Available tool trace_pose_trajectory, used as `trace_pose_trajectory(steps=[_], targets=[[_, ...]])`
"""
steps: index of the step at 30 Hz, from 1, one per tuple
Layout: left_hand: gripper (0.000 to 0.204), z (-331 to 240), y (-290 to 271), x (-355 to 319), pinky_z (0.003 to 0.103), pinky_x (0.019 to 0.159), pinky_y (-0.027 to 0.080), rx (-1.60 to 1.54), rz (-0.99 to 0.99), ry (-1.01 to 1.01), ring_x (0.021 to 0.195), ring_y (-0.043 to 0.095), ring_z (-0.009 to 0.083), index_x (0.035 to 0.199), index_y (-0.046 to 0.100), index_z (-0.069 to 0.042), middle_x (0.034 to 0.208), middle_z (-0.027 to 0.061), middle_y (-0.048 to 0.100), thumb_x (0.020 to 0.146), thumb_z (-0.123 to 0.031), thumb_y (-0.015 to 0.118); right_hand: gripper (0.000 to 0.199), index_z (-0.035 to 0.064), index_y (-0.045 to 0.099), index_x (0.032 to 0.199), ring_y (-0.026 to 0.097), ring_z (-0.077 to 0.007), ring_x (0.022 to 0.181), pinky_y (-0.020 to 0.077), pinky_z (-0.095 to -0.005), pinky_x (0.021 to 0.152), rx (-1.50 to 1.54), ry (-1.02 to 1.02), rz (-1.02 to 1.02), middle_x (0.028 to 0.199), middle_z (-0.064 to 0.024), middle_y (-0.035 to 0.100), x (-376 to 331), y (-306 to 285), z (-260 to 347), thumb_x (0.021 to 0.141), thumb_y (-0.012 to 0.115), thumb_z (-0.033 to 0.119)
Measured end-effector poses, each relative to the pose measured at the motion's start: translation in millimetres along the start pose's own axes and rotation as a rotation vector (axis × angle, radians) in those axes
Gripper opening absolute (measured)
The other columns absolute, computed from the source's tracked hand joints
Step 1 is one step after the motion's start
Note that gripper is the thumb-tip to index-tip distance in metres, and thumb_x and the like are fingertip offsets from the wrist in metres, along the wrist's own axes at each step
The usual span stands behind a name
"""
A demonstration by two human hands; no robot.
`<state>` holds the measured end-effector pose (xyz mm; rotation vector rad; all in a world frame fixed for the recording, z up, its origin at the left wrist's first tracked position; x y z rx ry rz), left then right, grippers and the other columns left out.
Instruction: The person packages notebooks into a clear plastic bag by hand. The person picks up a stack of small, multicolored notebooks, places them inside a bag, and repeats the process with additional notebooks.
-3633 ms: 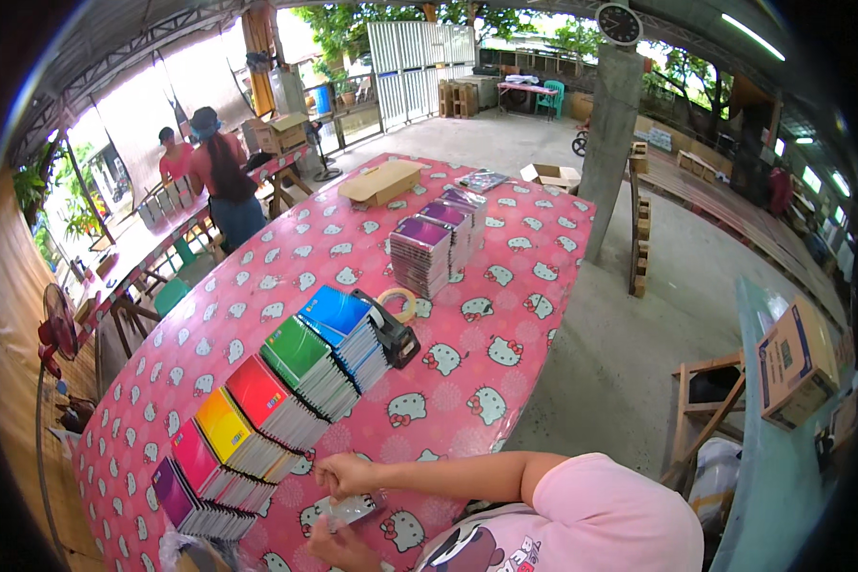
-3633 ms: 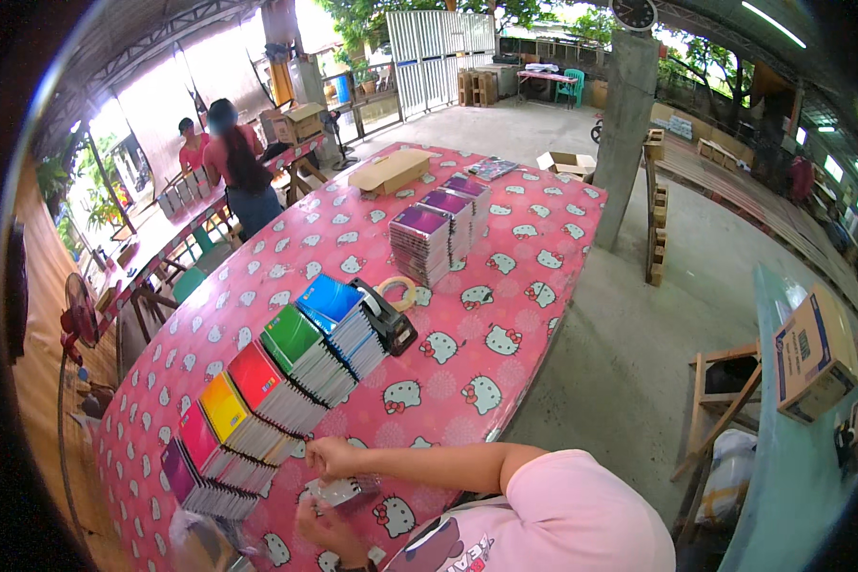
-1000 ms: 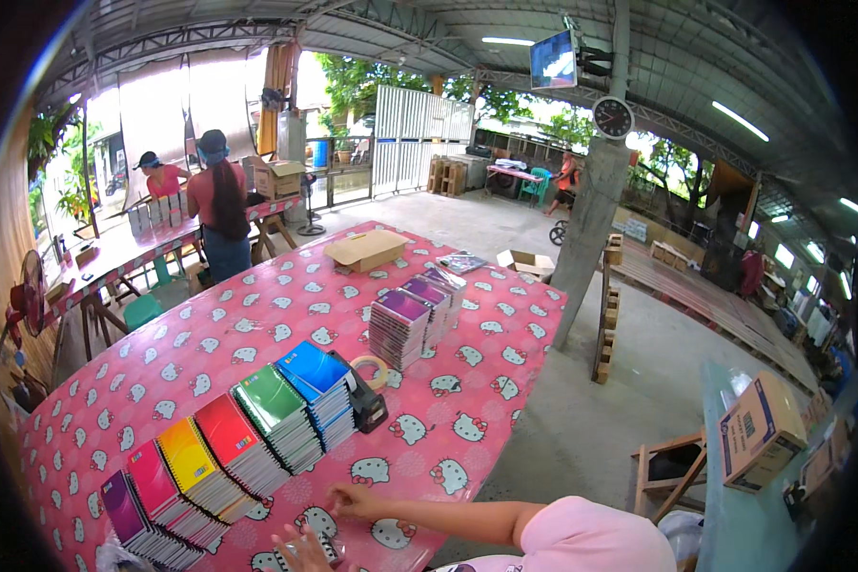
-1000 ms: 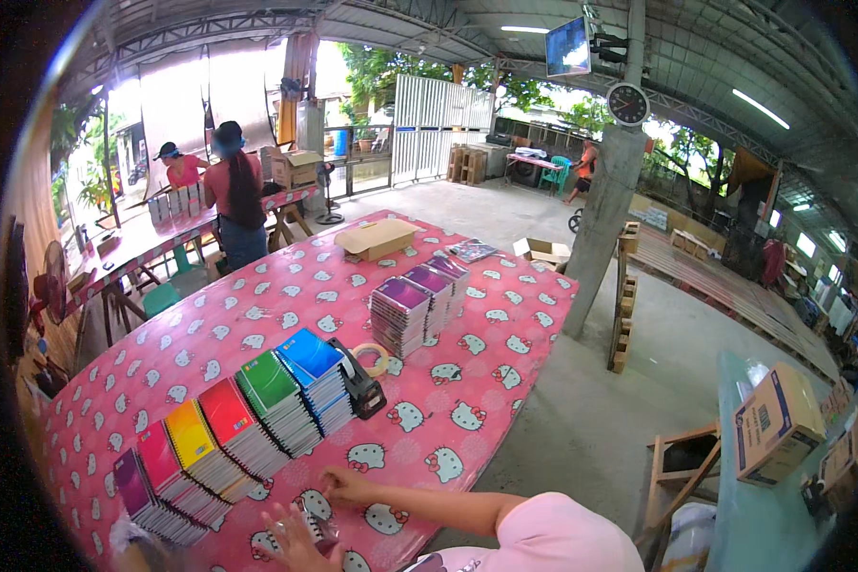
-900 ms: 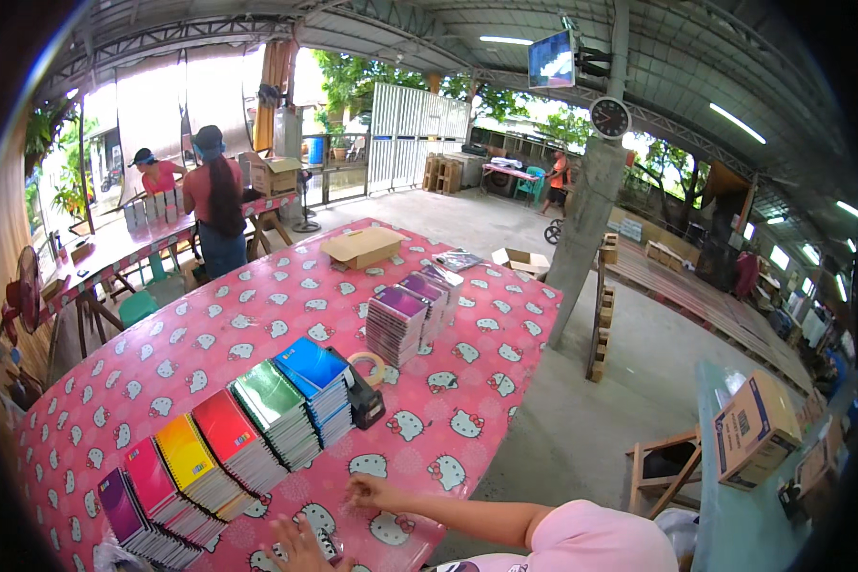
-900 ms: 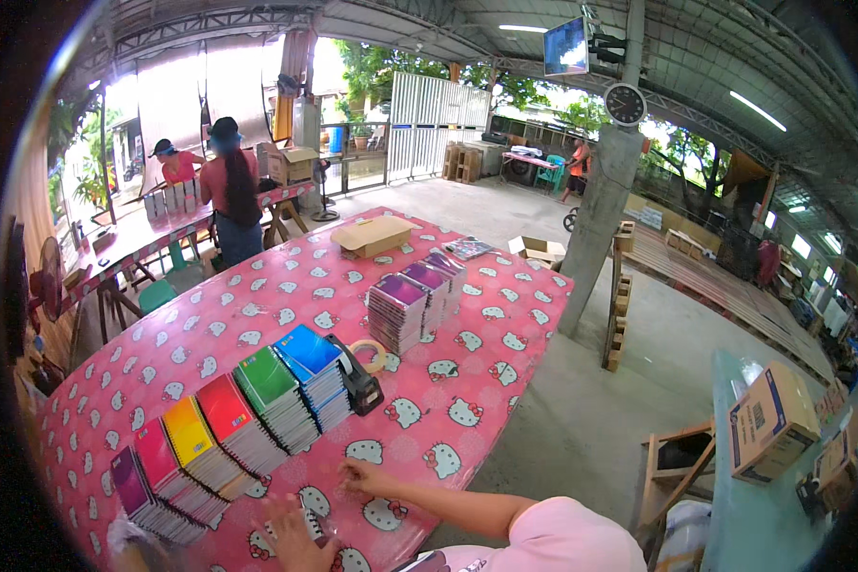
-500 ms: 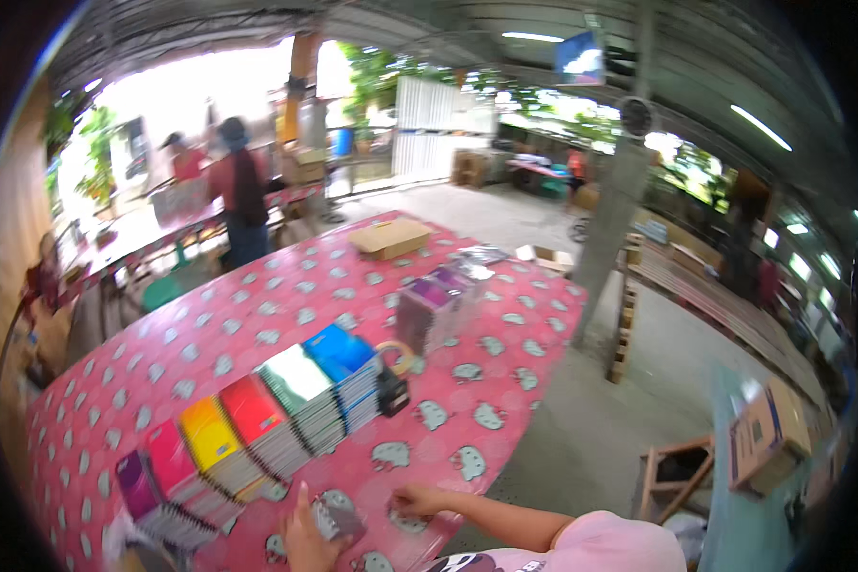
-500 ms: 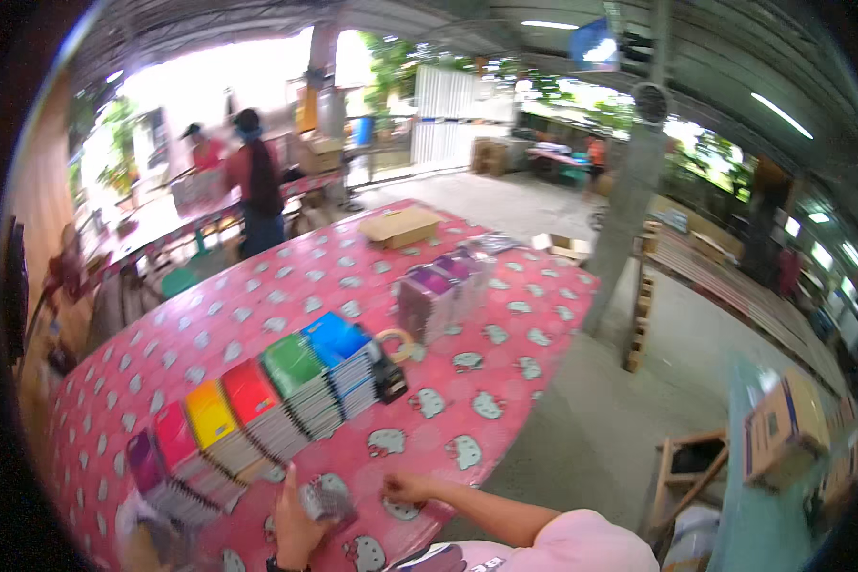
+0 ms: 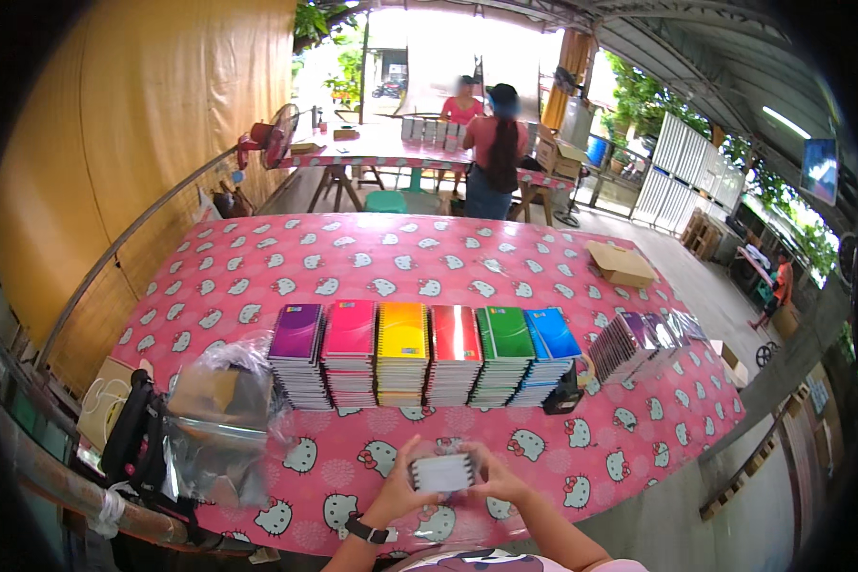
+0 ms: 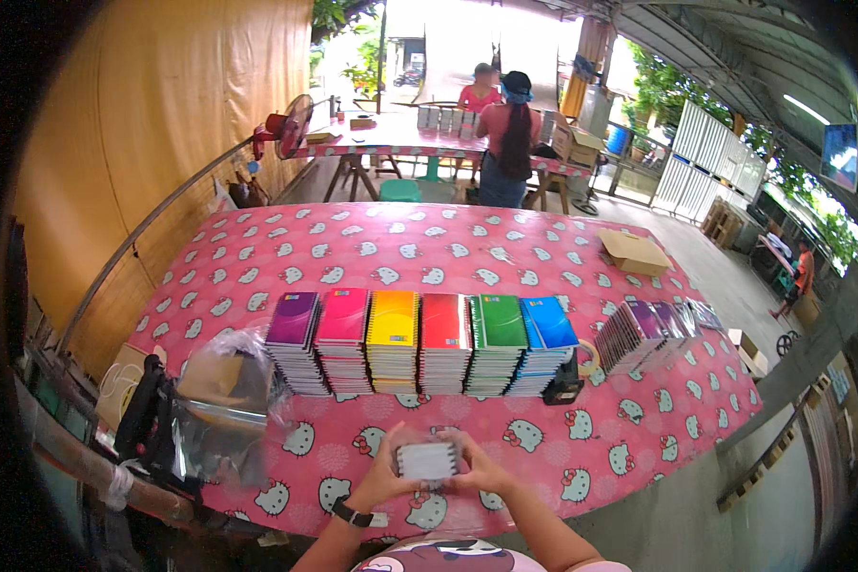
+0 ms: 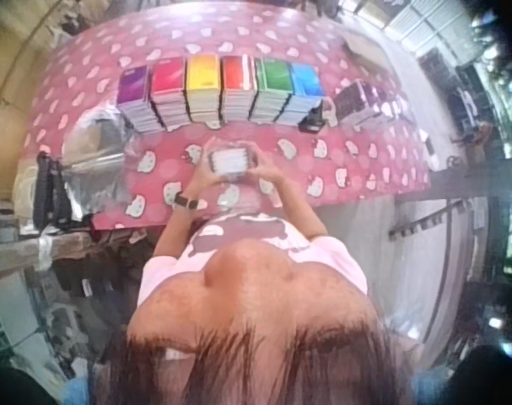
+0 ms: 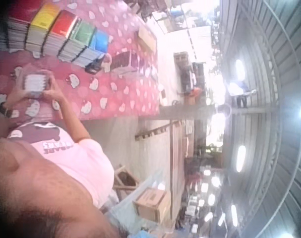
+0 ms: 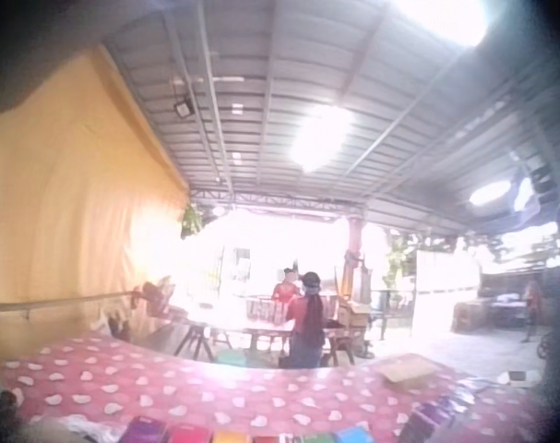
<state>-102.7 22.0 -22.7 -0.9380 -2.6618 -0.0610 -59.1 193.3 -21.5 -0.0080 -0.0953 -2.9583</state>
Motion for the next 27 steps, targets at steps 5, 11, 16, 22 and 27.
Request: trace_pose_trajectory(steps=[5,11,16,22,27], targets=[[0.08,-17.1,16.1,7.9,0.032,0.083,0.045,-0.084,-0.019,-0.075,0.097,0.055,0.0171,0.133,0.029,-0.004,0.101,0.0066,0.057,0.065,-0.003,0.072,0.068,0.0073,0.035,0.131,0.05,-0.017,0.105,0.0398,-0.0291,0.089,0.063,-0.101,-0.096,0.11,-0.0085,0.056,7.7,4.5,38.5,0.073,0.068,0.013],[0.038,-51.6,-5.2,38.0,0.028,0.065,0.049,0.324,-0.077,-0.134,0.069,0.061,0.0161,0.112,0.054,-0.004,0.08,0.0088,0.064,0.076,-0.006,0.063,0.044,0.0064,0.052,0.116,0.059,-0.0203,0.08,0.0468,-0.0309,0.071,-0.765,-0.159,-0.378,0.087,-0.0089,0.063,-0.6,-7.8,83.2,0.074,0.066,0.008],[0.021,-113.3,-18.3,51.9,0.035,0.066,0.044,0.523,-0.466,0.164,0.067,0.058,0.0206,0.091,0.065,-0.006,0.071,0.0091,0.061,0.074,-0.018,0.066,0.029,0.0053,0.059,0.1,0.055,-0.0108,0.059,0.0442,-0.0251,0.054,-0.589,-0.251,-0.608,0.065,-0.0039,0.059,-6.9,-24.4,105.4,0.072,0.066,0.002],[0.025,-83.2,48.1,22.2,0.045,0.086,0.029,1.258,0.407,0.225,0.08,0.057,0.0167,0.084,0.065,-0.015,0.076,0.004,0.061,0.07,-0.035,0.066,0.033,0.0064,0.056,0.107,0.051,-0.0058,0.06,0.0415,-0.0223,0.054,-0.359,-0.02,-0.339,0.067,-0.0019,0.058,-23.5,-43.5,26.8,0.075,0.063,0.001],[0.02,-107.9,33.5,22.4,0.048,0.09,0.025,1.049,0.3,0.258,0.079,0.055,0.0165,0.075,0.063,-0.015,0.073,-0.0002,0.06,0.069,-0.033,0.067,0.041,0.0077,0.055,0.109,0.058,-0.0108,0.075,0.0447,-0.0252,0.065,-0.594,-0.212,-0.355,0.081,-0.0033,0.062,-23.0,-10.0,34.6,0.07,0.066,0.0]])
Point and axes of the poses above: each hand's wrist, its own x-axis towards the middle knuckle, its own y-axis out of the palm, z = x × y, the point moved 5 cm from there along x, towards the middle knuckle
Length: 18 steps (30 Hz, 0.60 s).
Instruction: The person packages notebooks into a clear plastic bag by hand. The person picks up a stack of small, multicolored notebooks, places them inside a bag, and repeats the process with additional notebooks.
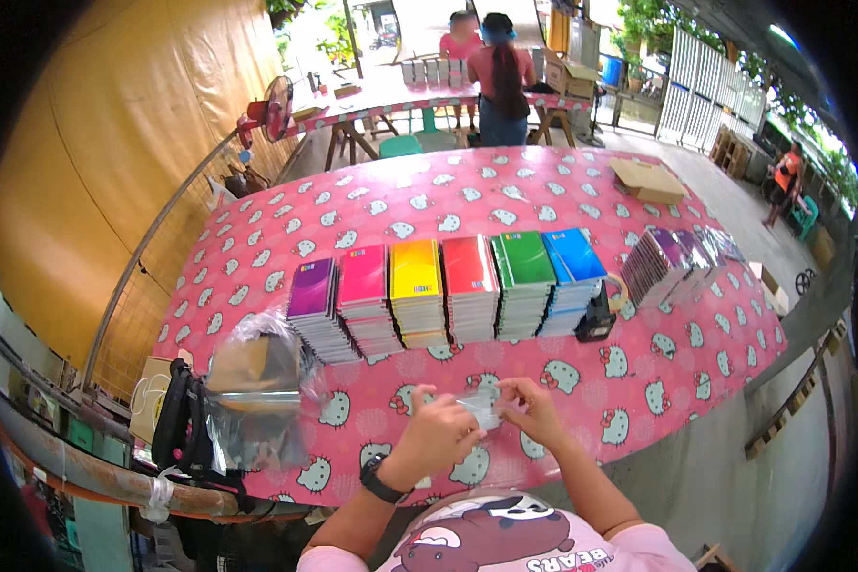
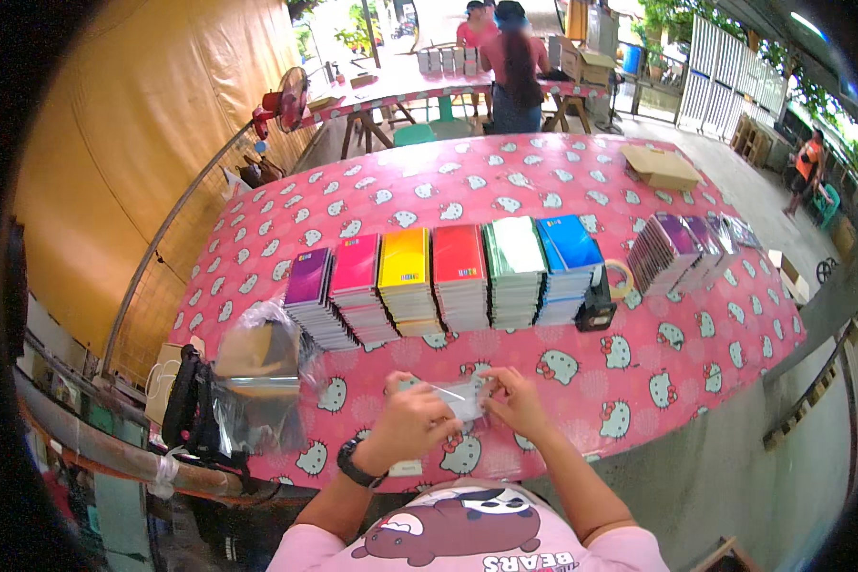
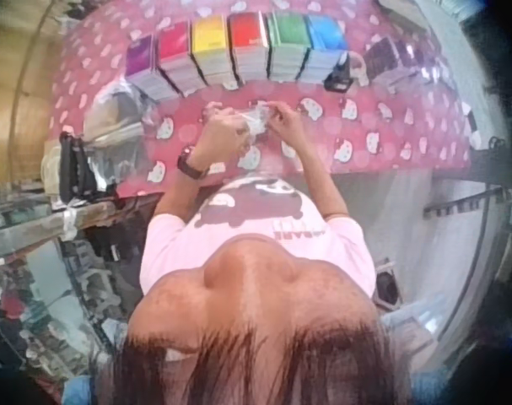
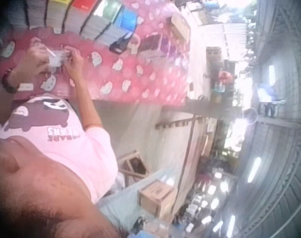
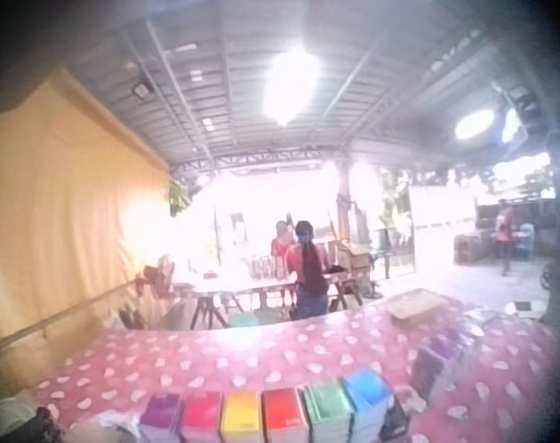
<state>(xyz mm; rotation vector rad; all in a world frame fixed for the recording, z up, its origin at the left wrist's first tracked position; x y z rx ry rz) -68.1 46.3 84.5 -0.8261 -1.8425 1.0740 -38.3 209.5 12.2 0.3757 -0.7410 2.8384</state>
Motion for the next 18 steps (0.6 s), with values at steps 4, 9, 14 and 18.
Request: trace_pose_trajectory(steps=[4,9,14,18], targets=[[0.02,-0.6,-2.9,-6.4,0.05,0.095,0.02,-0.04,0.025,-0.003,0.081,0.054,0.0162,0.077,0.062,-0.014,0.076,-0.0016,0.059,0.068,-0.031,0.069,0.045,0.0081,0.056,0.108,0.058,-0.0181,0.082,0.0464,-0.0302,0.072,0.167,0.068,0.137,0.087,-0.006,0.062,2.3,14.0,15.0,0.065,0.067,-0.001],[0.02,-11.8,-21.6,-1.5,0.052,0.097,0.016,-0.135,-0.223,0.074,0.086,0.055,0.0158,0.079,0.061,-0.014,0.079,-0.0021,0.059,0.068,-0.029,0.068,0.046,0.0073,0.056,0.11,0.058,-0.0245,0.082,0.0476,-0.0326,0.073,-0.075,-0.15,0.219,0.093,-0.0101,0.062,8.6,20.9,25.3,0.066,0.064,-0.004],[0.026,0.3,23.4,-12.3,0.052,0.1,0.012,0.096,0.07,0.099,0.093,0.055,0.0141,0.092,0.061,-0.017,0.087,-0.002,0.06,0.07,-0.028,0.068,0.047,0.0069,0.055,0.112,0.056,-0.0246,0.092,0.0479,-0.0333,0.074,0.167,0.083,0.331,0.09,-0.0109,0.061,20.6,27.3,7.6,0.067,0.064,-0.004],[0.028,-9.2,-7.9,-7.1,0.052,0.1,0.015,-0.093,-0.186,0.064,0.094,0.054,0.0156,0.092,0.059,-0.015,0.086,-0.0018,0.058,0.068,-0.026,0.069,0.049,0.0078,0.054,0.115,0.055,-0.0239,0.092,0.0476,-0.0335,0.075,-0.096,-0.071,0.342,0.09,-0.0106,0.06,21.2,26.3,24.4,0.068,0.066,-0.002]])
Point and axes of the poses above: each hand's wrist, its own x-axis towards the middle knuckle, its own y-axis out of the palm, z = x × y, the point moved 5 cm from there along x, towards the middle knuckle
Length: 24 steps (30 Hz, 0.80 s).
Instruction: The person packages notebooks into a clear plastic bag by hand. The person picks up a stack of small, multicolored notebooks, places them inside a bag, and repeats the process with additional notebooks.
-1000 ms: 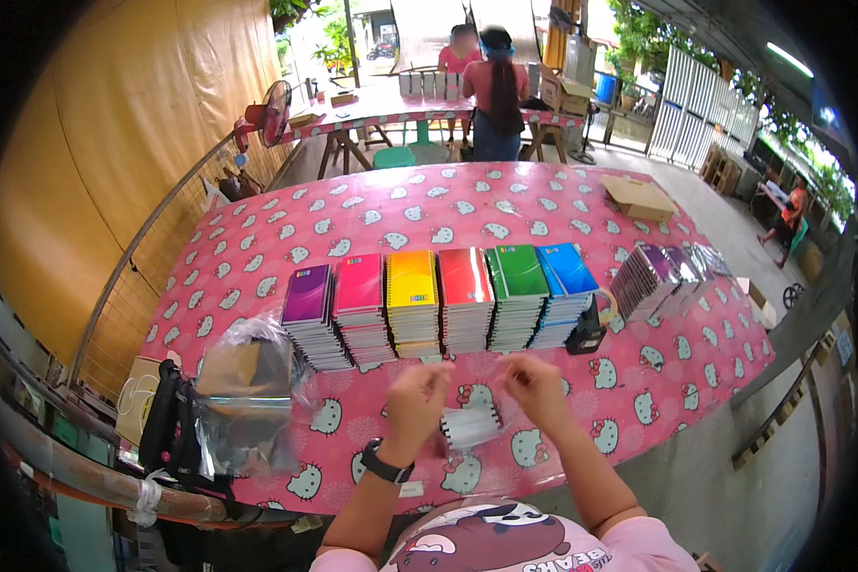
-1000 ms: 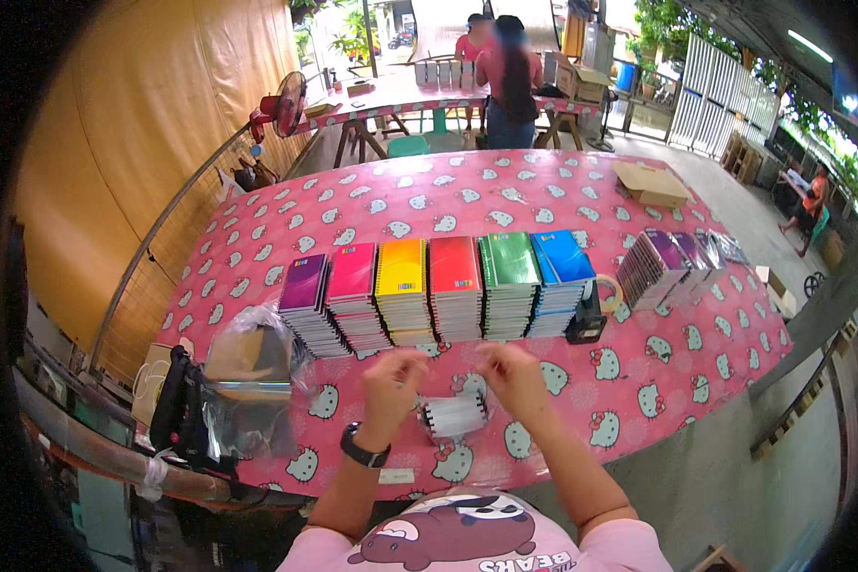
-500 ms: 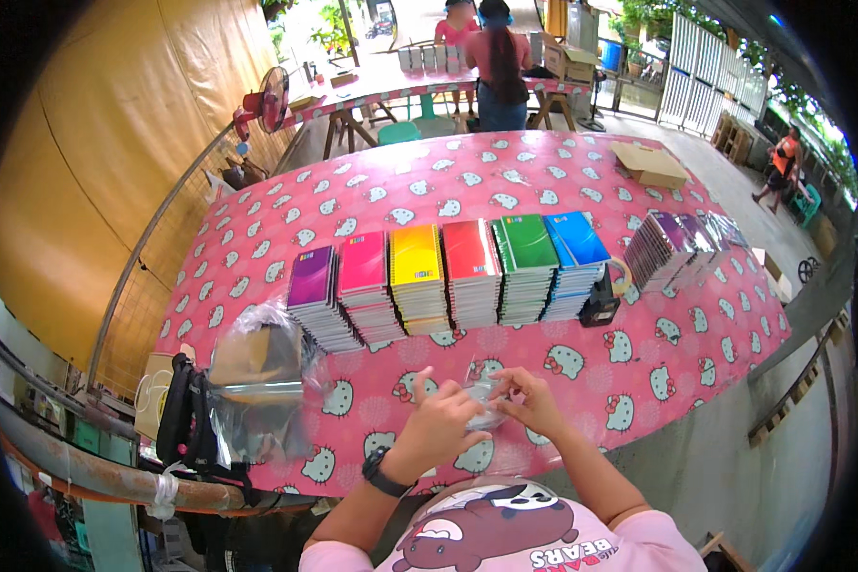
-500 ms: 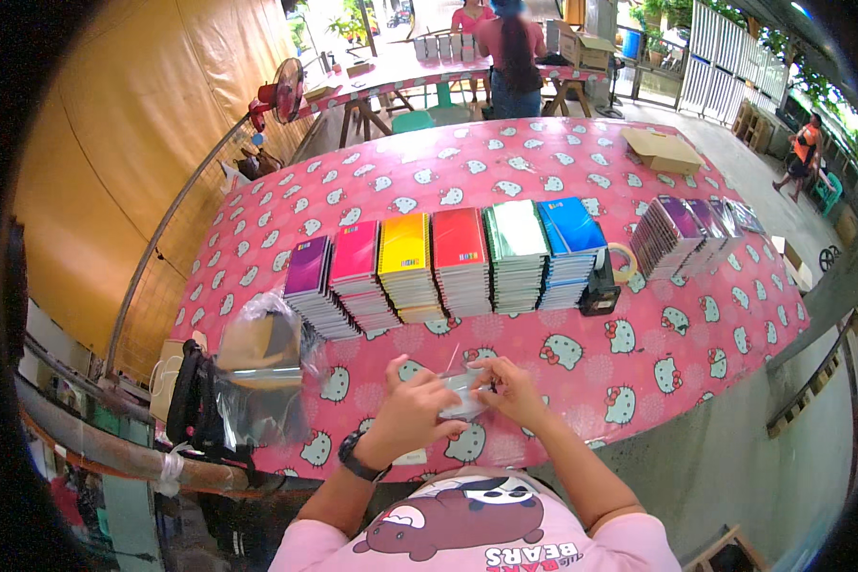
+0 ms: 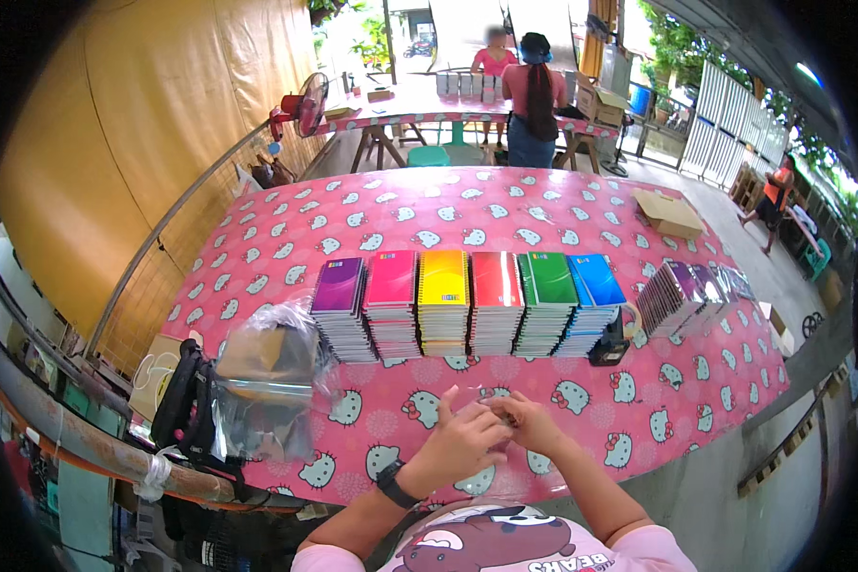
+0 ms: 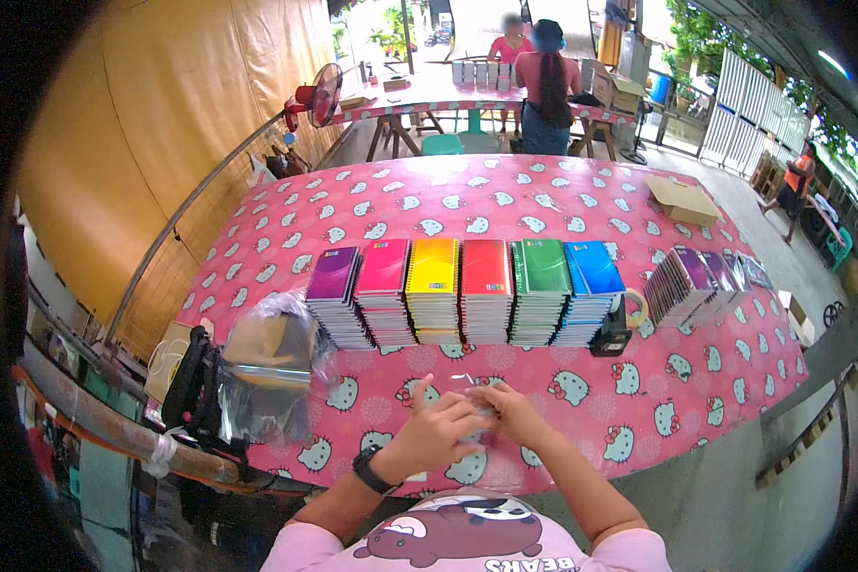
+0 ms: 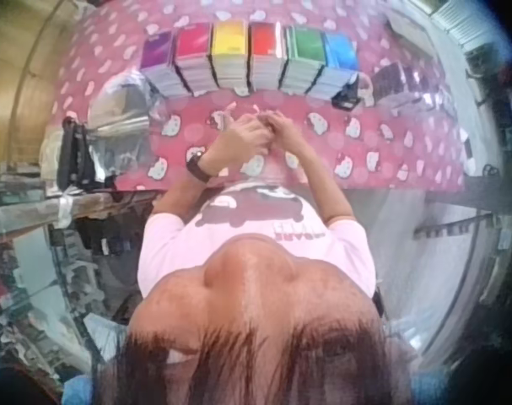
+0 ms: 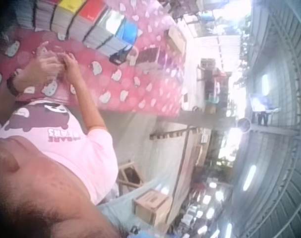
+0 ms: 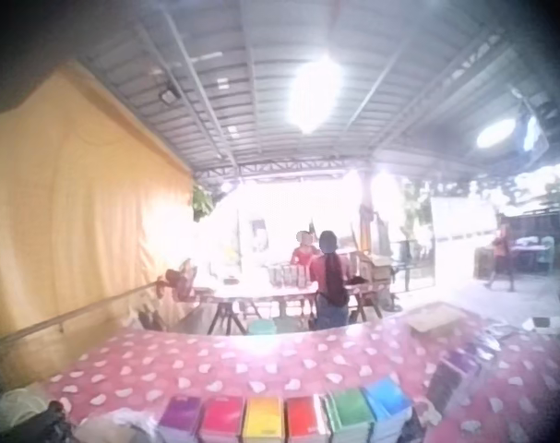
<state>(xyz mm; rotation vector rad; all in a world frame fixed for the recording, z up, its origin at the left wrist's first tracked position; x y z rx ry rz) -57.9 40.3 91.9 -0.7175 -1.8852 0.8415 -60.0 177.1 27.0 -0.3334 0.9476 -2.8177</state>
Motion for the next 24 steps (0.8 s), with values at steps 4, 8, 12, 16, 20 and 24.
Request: trace_pose_trajectory(steps=[4,8,12,16,20,24], targets=[[0.024,17.4,6.3,-9.2,0.049,0.096,0.022,-0.217,-0.201,-0.097,0.092,0.055,0.02,0.092,0.06,-0.013,0.085,0.0006,0.058,0.07,-0.02,0.067,0.057,0.0099,0.049,0.122,0.052,-0.0256,0.093,0.0458,-0.034,0.079,0.016,0.057,0.025,0.1,-0.0079,0.06,-1.5,0.0,-13.2,0.068,0.067,0.0],[0.027,67.0,30.4,-80.6,0.046,0.093,0.027,-0.304,-0.387,-0.326,0.096,0.053,0.0247,0.096,0.059,-0.011,0.092,0.0037,0.058,0.069,-0.01,0.061,0.066,0.0114,0.042,0.127,0.048,-0.0256,0.098,0.0445,-0.0339,0.082,-0.005,-0.017,0.087,0.105,-0.0053,0.061,4.5,4.5,3.8,0.068,0.067,0.0],[0.038,47.8,48.7,-73.3,0.043,0.092,0.028,0.003,-0.197,-0.281,0.108,0.046,0.0261,0.104,0.056,-0.01,0.109,0.0055,0.054,0.066,-0.006,0.058,0.071,0.0122,0.038,0.13,0.047,-0.025,0.1,0.0441,-0.0344,0.084,0.013,0.011,0.081,0.107,-0.0038,0.061,2.0,3.3,-1.4,0.067,0.067,-0.002],[0.046,50.0,46.4,-68.9,0.041,0.094,0.027,-0.098,-0.207,-0.265,0.115,0.04,0.0254,0.112,0.053,-0.012,0.117,0.0028,0.05,0.067,-0.007,0.058,0.073,0.0122,0.036,0.131,0.046,-0.0248,0.1,0.0443,-0.0347,0.085,0.028,0.035,0.096,0.109,-0.0025,0.061,2.0,0.9,-1.4,0.067,0.067,-0.004],[0.047,33.3,19.8,-40.7,0.046,0.098,0.021,-0.063,-0.125,-0.141,0.114,0.042,0.0244,0.112,0.053,-0.013,0.116,0.0018,0.051,0.066,-0.009,0.06,0.074,0.0133,0.038,0.131,0.049,-0.026,0.098,0.0467,-0.0347,0.08,0.03,0.05,0.093,0.107,-0.008,0.057,3.3,2.7,1.2,0.065,0.069,-0.001],[0.031,35.0,13.9,-8.1,0.054,0.098,0.017,-0.026,0.211,0.096,0.109,0.047,0.0185,0.094,0.06,-0.014,0.099,0.0004,0.057,0.063,-0.01,0.06,0.077,0.0146,0.036,0.132,0.05,-0.0278,0.097,0.0464,-0.0362,0.082,0.032,0.081,0.107,0.103,-0.0124,0.048,2.2,2.1,-0.9,0.065,0.071,0.001]])
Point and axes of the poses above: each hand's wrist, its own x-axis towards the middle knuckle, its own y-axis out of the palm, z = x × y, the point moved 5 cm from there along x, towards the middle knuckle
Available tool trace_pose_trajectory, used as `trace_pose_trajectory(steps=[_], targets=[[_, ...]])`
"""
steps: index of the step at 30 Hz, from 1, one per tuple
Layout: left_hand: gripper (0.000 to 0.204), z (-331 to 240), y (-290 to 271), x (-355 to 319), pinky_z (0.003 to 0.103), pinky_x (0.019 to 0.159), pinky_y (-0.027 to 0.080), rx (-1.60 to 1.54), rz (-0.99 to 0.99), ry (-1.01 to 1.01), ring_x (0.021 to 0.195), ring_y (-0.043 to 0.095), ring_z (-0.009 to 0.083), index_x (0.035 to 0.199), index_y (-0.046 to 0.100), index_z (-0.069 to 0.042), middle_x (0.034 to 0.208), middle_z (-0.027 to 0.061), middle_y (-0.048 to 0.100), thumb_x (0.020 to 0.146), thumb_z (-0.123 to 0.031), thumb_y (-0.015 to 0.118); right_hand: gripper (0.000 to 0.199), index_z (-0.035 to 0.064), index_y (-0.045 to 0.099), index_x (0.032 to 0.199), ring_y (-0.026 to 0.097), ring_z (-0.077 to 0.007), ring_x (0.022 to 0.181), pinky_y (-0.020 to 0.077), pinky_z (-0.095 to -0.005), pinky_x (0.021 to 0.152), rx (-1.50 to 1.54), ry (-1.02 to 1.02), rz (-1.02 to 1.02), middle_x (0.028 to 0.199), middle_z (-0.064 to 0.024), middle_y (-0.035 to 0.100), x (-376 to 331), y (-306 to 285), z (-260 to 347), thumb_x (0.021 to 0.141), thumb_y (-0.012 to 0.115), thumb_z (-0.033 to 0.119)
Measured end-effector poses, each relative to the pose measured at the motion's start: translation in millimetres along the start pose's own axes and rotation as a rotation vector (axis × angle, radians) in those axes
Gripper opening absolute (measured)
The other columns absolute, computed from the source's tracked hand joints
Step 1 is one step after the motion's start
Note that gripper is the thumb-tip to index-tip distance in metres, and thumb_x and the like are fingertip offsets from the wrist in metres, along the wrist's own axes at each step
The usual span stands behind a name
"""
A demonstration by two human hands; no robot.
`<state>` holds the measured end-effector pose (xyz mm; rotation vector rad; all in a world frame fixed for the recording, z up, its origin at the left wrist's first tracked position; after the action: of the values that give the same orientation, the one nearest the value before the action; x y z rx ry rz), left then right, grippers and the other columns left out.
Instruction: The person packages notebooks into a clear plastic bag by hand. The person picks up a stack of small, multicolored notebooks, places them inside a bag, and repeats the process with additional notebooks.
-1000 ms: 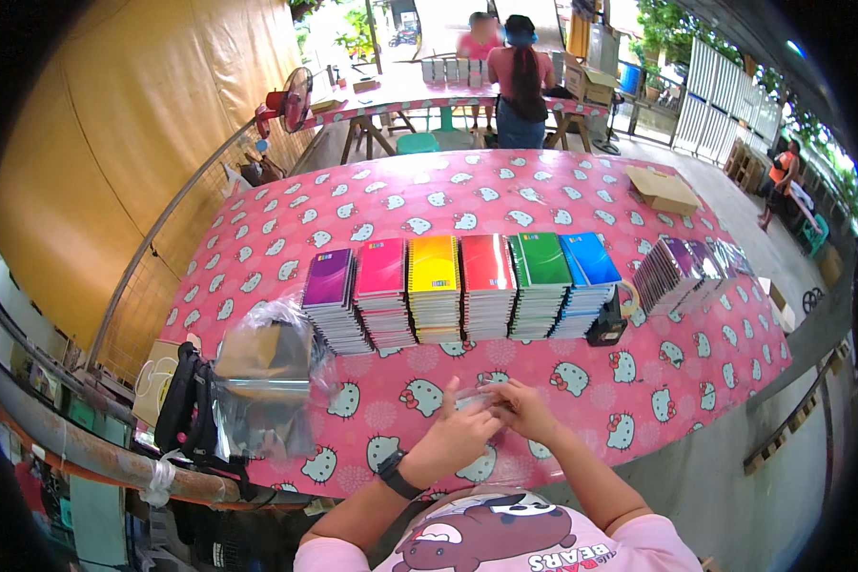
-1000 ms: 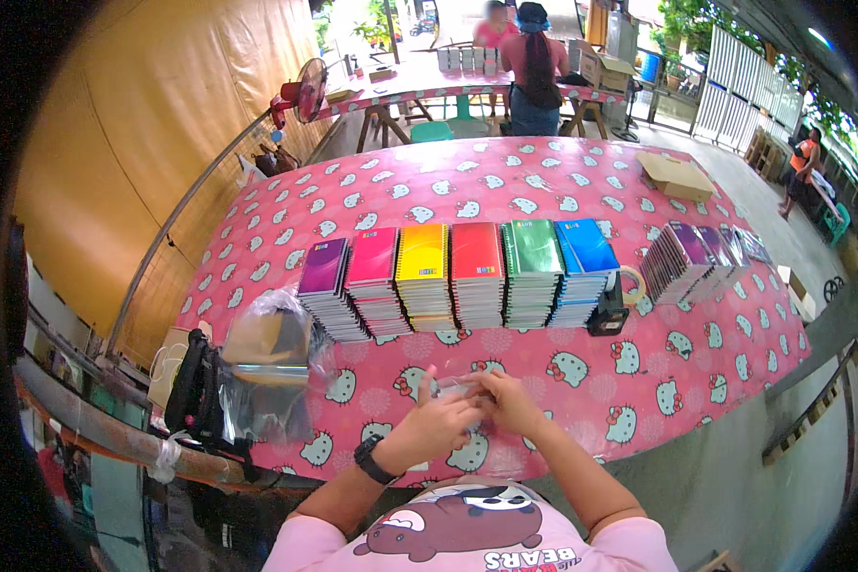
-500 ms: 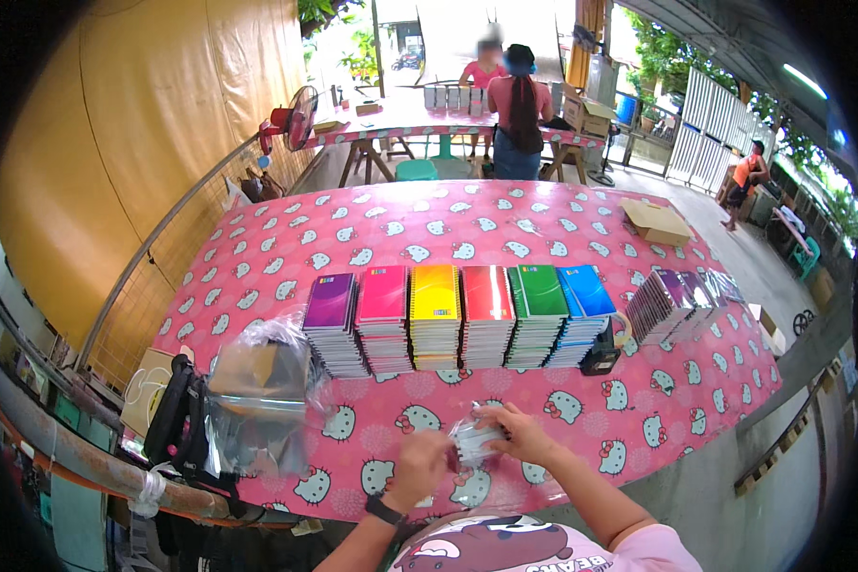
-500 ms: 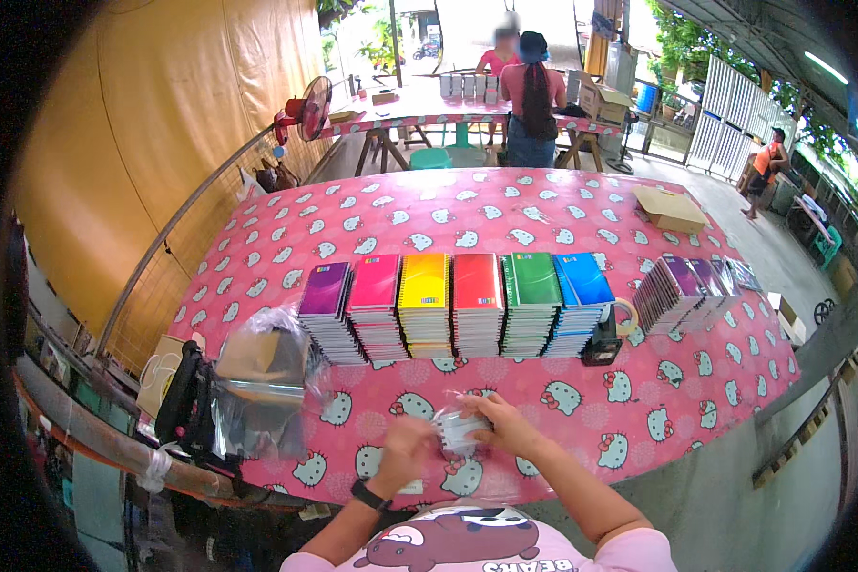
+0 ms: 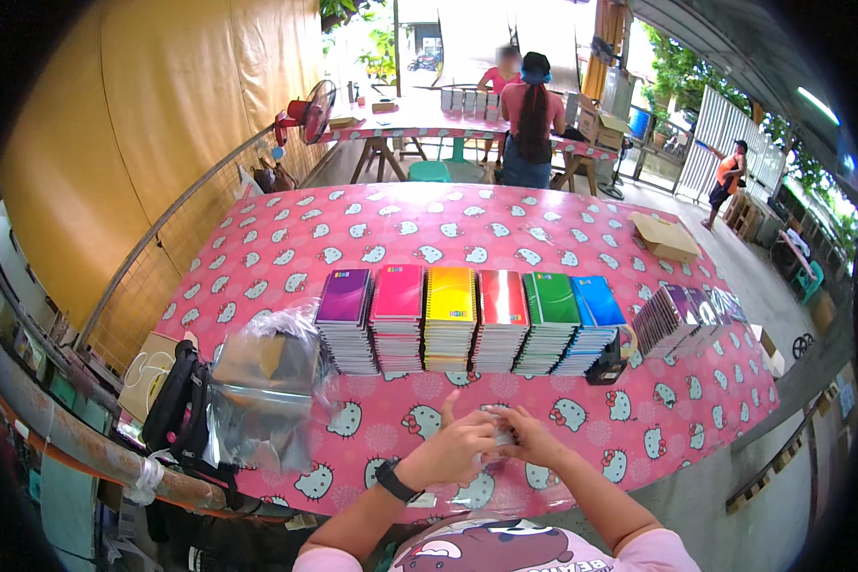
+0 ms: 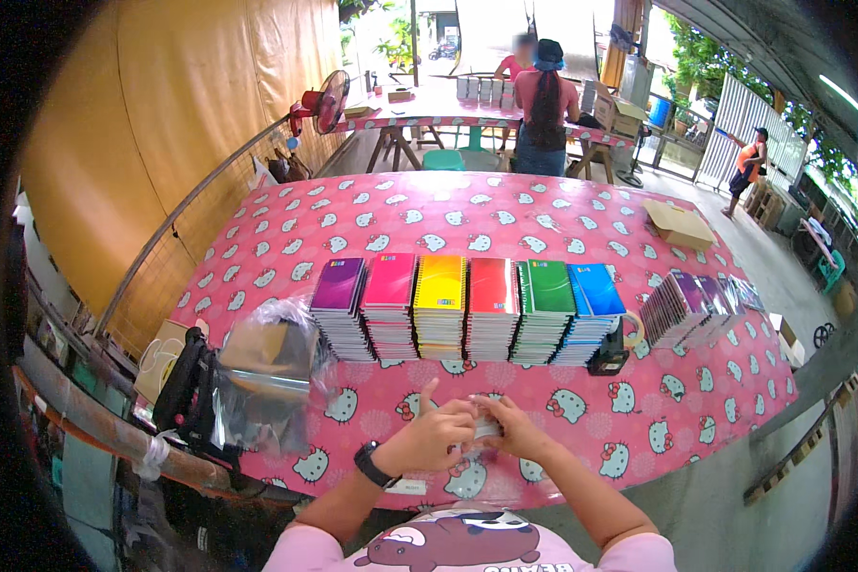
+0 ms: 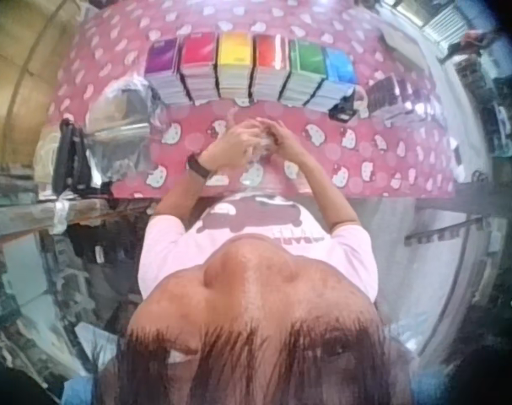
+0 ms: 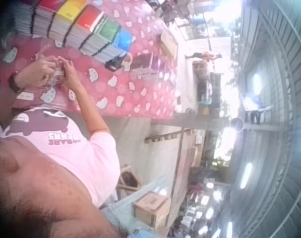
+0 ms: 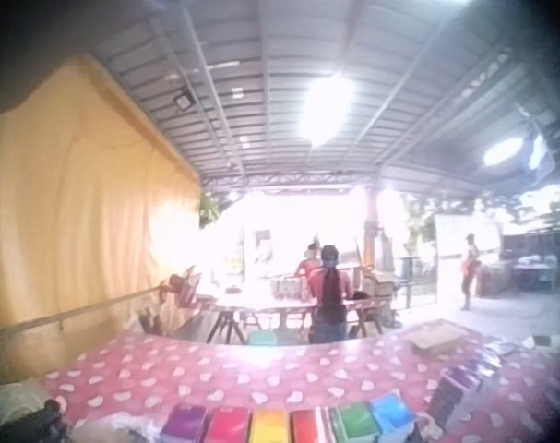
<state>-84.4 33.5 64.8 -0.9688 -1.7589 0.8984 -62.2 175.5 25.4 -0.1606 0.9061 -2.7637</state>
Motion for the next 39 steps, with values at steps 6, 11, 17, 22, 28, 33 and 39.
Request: trace_pose_trajectory(steps=[6,11,17,22,28,33,39], targets=[[0.007,-7.7,-49.5,5.5,0.058,0.099,0.011,-0.237,-0.341,-0.045,0.09,0.055,0.0181,0.068,0.059,-0.013,0.072,-0.0001,0.055,0.067,-0.015,0.066,0.075,0.0136,0.037,0.132,0.05,-0.0278,0.094,0.0457,-0.0361,0.08,-0.019,-0.005,0.007,0.1,-0.0134,0.048,-0.1,0.4,-1.7,0.066,0.071,0.003],[0.008,-4.6,-16.9,18.1,0.045,0.096,0.025,-0.248,-0.113,0.111,0.078,0.055,0.019,0.07,0.059,-0.013,0.071,0.0024,0.054,0.073,-0.018,0.064,0.075,0.0108,0.037,0.131,0.048,-0.0286,0.092,0.0433,-0.038,0.081,-0.066,-0.082,0.013,0.101,-0.013,0.051,5.0,1.6,-2.5,0.065,0.072,0.007],[0.01,28.8,-21.0,-41.2,0.039,0.083,0.039,-0.285,-0.655,-0.249,0.082,0.054,0.0246,0.075,0.06,-0.008,0.079,0.0056,0.058,0.072,-0.017,0.065,0.083,0.0116,0.032,0.135,0.048,-0.0298,0.093,0.0414,-0.038,0.084,-0.1,-0.141,0.022,0.101,-0.0111,0.055,4.4,2.2,-2.4,0.063,0.073,0.007],[0.048,5.0,48.7,-49.2,0.042,0.092,0.032,-0.114,-0.209,-0.282,0.112,0.04,0.0305,0.116,0.055,-0.009,0.121,0.0093,0.051,0.069,-0.017,0.065,0.092,0.0114,0.025,0.138,0.047,-0.0315,0.099,0.0407,-0.0376,0.088,0.019,-0.073,-0.003,0.107,-0.0122,0.055,6.4,5.1,-10.3,0.06,0.074,0.003],[0.064,12.3,48.1,-62.9,0.044,0.096,0.024,-0.189,-0.375,-0.307,0.12,0.033,0.0296,0.124,0.049,-0.011,0.131,0.0017,0.044,0.063,-0.019,0.065,0.097,0.0132,0.019,0.14,0.043,-0.0326,0.107,0.0401,-0.0399,0.088,-0.012,-0.071,0.017,0.117,-0.0127,0.054,2.4,1.2,-4.5,0.061,0.074,0.003],[0.066,13.3,54.6,-52.9,0.055,0.098,0.016,-0.135,-0.073,-0.289,0.129,0.021,0.033,0.125,0.048,-0.019,0.136,-0.0012,0.039,0.061,-0.02,0.065,0.094,0.0107,0.018,0.14,0.042,-0.0337,0.108,0.0388,-0.0401,0.09,-0.047,-0.106,0.01,0.119,-0.0127,0.053,4.3,2.6,-4.7,0.063,0.072,0.002],[0.065,13.3,61.9,-33.4,0.063,0.098,0.01,-0.081,0.062,-0.28,0.132,0.016,0.0368,0.124,0.049,-0.022,0.139,-0.0042,0.036,0.061,-0.021,0.066,0.102,0.0068,0.01,0.141,0.041,-0.0347,0.11,0.0311,-0.0439,0.097,-0.132,-0.09,0.027,0.121,-0.0133,0.053,8.7,-2.2,-6.6,0.063,0.075,0.019]])
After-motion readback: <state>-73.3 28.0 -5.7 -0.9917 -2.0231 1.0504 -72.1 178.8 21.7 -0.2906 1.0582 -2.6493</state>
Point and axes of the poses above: each hand's wrist, its own x-axis towards the middle knuckle, its own y-axis out of the palm, z = x × y, the point moved 5 cm from there along x, towards the middle knuckle
